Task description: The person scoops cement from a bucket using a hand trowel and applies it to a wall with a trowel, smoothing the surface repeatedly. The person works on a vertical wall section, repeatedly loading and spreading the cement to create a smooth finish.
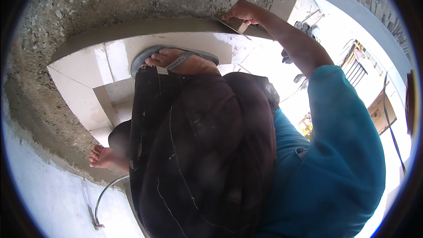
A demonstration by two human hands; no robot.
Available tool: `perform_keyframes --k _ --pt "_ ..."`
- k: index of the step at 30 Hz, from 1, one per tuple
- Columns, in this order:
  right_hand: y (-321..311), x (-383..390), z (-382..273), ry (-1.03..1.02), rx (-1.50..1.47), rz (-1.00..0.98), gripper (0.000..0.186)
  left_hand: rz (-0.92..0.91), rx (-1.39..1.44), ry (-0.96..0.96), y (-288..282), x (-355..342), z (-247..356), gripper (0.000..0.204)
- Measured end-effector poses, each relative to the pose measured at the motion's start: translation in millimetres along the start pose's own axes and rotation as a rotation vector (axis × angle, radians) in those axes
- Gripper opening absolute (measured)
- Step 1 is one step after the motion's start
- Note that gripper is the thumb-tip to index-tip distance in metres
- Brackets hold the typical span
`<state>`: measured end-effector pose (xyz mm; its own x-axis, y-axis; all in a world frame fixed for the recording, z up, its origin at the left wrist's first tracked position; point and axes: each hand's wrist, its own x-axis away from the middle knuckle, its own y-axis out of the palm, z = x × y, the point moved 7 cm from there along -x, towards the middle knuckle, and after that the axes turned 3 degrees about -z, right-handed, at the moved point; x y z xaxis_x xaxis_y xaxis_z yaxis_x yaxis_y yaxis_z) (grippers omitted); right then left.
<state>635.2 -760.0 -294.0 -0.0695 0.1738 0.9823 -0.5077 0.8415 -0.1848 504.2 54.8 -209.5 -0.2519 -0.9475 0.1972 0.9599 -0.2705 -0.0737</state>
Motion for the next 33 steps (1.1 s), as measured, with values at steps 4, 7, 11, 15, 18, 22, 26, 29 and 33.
perform_keyframes --k 4,7,11,15,18,22,26,29,33 --pt "22 -5 -43 -0.064 0.026 -0.065 0.035 0.006 -0.032 0.022 9 11 4 0.047" --pt "42 -1 -77 -0.144 -0.069 -0.113 0.033 -0.004 -0.047 0.043 12 14 6 0.045" --pt "69 10 -130 -0.223 -0.202 -0.186 0.03 0.021 -0.048 0.034 20 21 8 0.043" --pt "73 35 -162 -0.286 -0.425 -0.338 0.031 0.034 -0.03 0.021 18 16 4 0.043" --pt "29 45 -127 -0.316 -0.248 -0.285 0.032 0.063 -0.038 0.0 20 21 7 0.043" --pt "-46 36 0 -0.066 -0.122 -0.099 0.027 0.077 -0.015 0.003 11 13 5 0.042" --pt "-85 17 117 0.041 0.152 0.11 0.02 0.014 -0.05 0.014 22 19 7 0.043" --pt "-95 -41 192 -0.08 0.458 0.124 0.024 -0.183 -0.034 0.082 -8 -15 -2 0.044" --pt "-86 -31 182 -0.002 0.557 0.193 0.031 -0.148 -0.035 0.024 6 0 1 0.043"
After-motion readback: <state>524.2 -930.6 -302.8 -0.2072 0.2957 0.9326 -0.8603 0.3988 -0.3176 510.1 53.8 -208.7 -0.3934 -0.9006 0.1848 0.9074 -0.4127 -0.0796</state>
